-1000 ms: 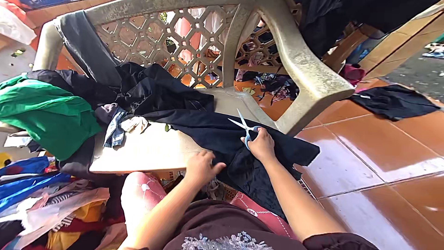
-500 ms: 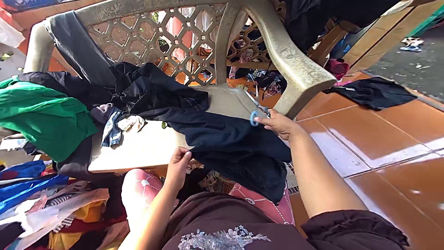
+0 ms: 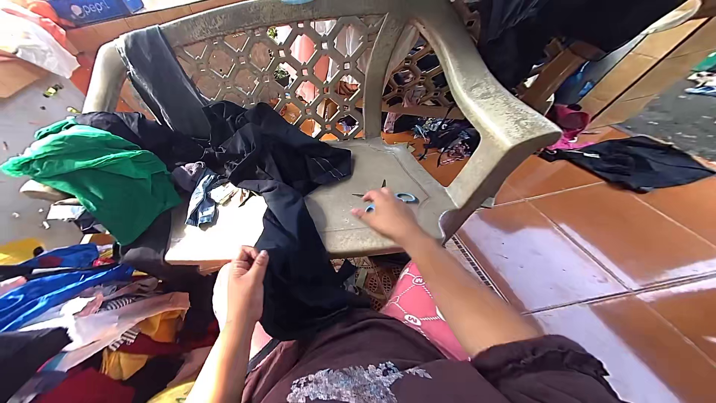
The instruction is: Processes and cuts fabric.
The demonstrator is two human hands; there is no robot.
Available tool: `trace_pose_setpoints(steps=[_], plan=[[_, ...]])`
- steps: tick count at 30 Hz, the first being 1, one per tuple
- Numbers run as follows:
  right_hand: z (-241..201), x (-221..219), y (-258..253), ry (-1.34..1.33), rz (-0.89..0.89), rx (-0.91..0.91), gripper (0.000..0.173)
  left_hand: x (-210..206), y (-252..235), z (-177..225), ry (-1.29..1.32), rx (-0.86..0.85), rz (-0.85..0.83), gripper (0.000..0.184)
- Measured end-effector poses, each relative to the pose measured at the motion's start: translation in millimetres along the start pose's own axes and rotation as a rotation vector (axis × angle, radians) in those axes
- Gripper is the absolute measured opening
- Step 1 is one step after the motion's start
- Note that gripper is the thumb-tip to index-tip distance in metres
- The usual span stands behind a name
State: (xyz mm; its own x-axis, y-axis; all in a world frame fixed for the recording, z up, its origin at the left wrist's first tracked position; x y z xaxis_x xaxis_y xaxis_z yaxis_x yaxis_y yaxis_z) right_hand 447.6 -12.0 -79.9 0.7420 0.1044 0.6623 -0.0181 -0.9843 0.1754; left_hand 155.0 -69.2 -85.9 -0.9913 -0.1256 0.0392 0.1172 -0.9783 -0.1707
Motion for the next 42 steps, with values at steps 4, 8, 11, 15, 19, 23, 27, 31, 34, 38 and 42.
trace_pose_setpoints(steps=[4,8,11,15,19,23,27,31,34,38,42], plan=[[-42.6,-71.6,61.9,-0.044,-0.300,0.309,0.071,-36.6,26.6,1.2,-0.092,-0.056,-0.268,0.010],[-6.0,-78.6,66.8,-0.173,0.166,0.466,0.023,-31.5,41.1,17.9,-0.238,-0.075,-0.626,0.024],[6.0,-72.8,76.1,-0.434,0.315,0.576,0.016,-27.2,42.7,22.4,-0.866,-0.119,-0.639,0.046],[16.6,-76.4,89.5,-0.476,-0.063,0.771,0.023,-20.1,41.4,9.3,-0.661,-0.207,-0.604,0.021],[36.5,-69.1,85.5,-0.233,-0.088,0.882,0.057,-10.9,48.8,22.1,-0.146,0.033,-0.751,0.023],[36.2,-65.5,84.7,-0.103,0.072,0.899,0.024,-12.1,55.7,23.4,-0.335,-0.073,-0.792,0.036],[22.0,-61.4,102.6,-0.617,-0.033,0.635,0.020,-18.1,58.8,20.2,-1.010,-0.355,-0.464,0.045],[5.9,-45.9,124.1,-0.861,-0.404,0.531,0.016,-11.3,48.7,22.4,-0.889,-0.516,-0.185,0.021],[-1.6,-41.3,124.8,-0.379,-0.226,0.483,0.045,-7.0,45.0,36.9,-0.334,-0.167,-0.337,0.008],[7.2,-56.5,107.7,-0.108,0.392,0.648,0.027,-19.1,60.7,34.1,0.081,0.170,-0.518,0.014],[7.9,-49.1,108.5,-0.782,0.214,0.640,0.020,-19.5,58.9,22.9,-0.727,-0.106,-0.492,0.046]])
Point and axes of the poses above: each hand's wrist, its own y-axis away from the middle knuckle, its own x-axis out of the back of the hand, z = x × y, the point moved 1 cm from there along -y, towards the middle knuckle, and after that the axes turned 8 degrees about -y, right-handed, at the moved point
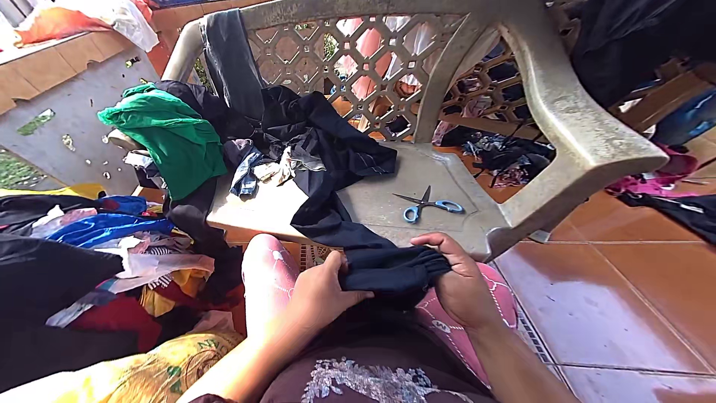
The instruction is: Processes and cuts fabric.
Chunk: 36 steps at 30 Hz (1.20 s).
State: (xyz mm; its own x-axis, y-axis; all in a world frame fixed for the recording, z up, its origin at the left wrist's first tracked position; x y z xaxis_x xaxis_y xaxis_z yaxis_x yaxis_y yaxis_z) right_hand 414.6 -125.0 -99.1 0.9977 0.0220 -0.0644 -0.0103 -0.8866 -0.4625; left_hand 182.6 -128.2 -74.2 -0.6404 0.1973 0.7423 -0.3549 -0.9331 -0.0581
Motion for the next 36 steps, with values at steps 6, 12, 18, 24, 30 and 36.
trace_pose_setpoints(steps=[6,12,18,24,30,36], plan=[[-3.9,-2.6,7.7,0.300,-0.373,-0.309,0.051,1.8,-14.9,-11.7,0.572,0.129,0.151,0.020],[25.4,-7.1,5.7,0.447,-0.087,-0.001,0.026,-14.4,-1.8,0.0,0.808,0.139,-0.168,0.008],[8.0,-10.0,10.8,-0.171,-0.129,-0.256,0.007,-8.0,-14.6,-20.3,0.040,0.143,0.123,0.015],[18.1,-14.1,7.0,0.542,-0.213,-0.299,0.029,-17.3,-11.3,1.2,1.080,0.313,0.051,0.013],[24.3,-10.9,5.3,-0.062,0.112,-0.173,0.020,-25.4,-16.7,-12.2,0.258,0.140,-0.221,0.047],[17.4,-15.0,8.4,0.498,-0.271,-0.350,0.051,-21.6,-21.7,-19.4,0.418,0.145,0.109,0.023]])
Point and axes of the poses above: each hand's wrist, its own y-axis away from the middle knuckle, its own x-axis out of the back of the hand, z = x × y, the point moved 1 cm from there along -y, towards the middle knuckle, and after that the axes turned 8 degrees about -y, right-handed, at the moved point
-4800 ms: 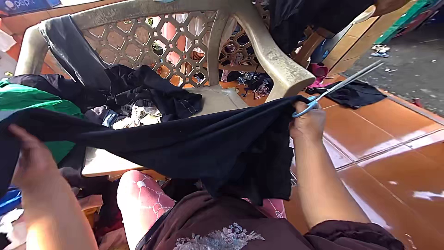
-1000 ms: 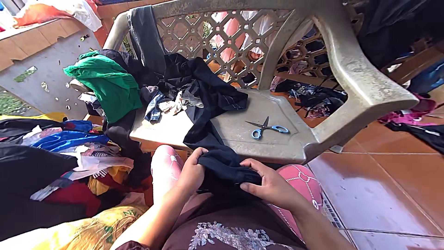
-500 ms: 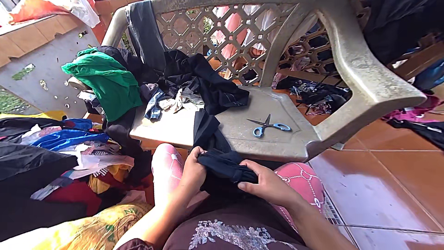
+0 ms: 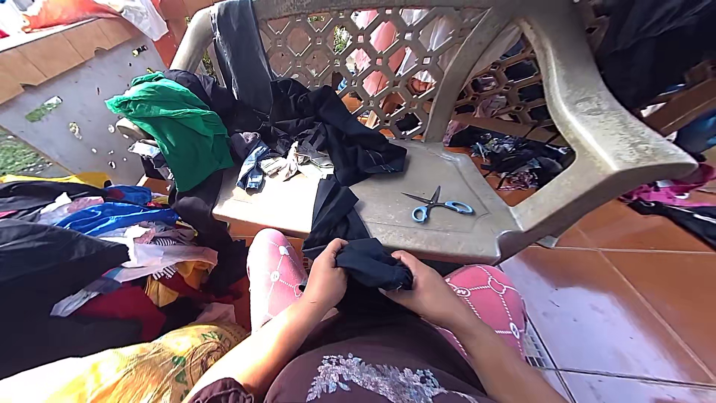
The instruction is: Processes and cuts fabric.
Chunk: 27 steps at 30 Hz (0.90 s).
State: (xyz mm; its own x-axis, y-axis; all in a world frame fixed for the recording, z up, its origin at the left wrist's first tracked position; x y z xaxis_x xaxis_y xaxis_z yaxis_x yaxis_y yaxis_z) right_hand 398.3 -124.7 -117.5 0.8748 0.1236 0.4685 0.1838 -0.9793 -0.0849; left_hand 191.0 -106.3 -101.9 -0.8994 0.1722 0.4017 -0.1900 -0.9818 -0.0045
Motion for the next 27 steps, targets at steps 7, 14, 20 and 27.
trace_pose_setpoints(steps=[7,14,20,27], plan=[[12.3,-9.9,-3.2,-0.402,0.244,0.263,0.019,-5.7,6.4,6.2,-0.219,-0.120,-0.201,0.043],[-7.2,-0.8,-3.4,-0.074,-0.040,-0.025,0.055,6.8,-7.7,-12.1,-0.334,-0.283,0.199,0.025],[-5.3,-3.8,-8.0,-0.064,0.071,0.007,0.036,-8.9,3.2,-8.8,0.197,-0.149,0.078,0.020],[-9.9,-11.6,2.0,-0.066,0.206,0.334,0.047,-0.4,-10.3,-15.4,-0.508,-0.135,0.157,0.016]])
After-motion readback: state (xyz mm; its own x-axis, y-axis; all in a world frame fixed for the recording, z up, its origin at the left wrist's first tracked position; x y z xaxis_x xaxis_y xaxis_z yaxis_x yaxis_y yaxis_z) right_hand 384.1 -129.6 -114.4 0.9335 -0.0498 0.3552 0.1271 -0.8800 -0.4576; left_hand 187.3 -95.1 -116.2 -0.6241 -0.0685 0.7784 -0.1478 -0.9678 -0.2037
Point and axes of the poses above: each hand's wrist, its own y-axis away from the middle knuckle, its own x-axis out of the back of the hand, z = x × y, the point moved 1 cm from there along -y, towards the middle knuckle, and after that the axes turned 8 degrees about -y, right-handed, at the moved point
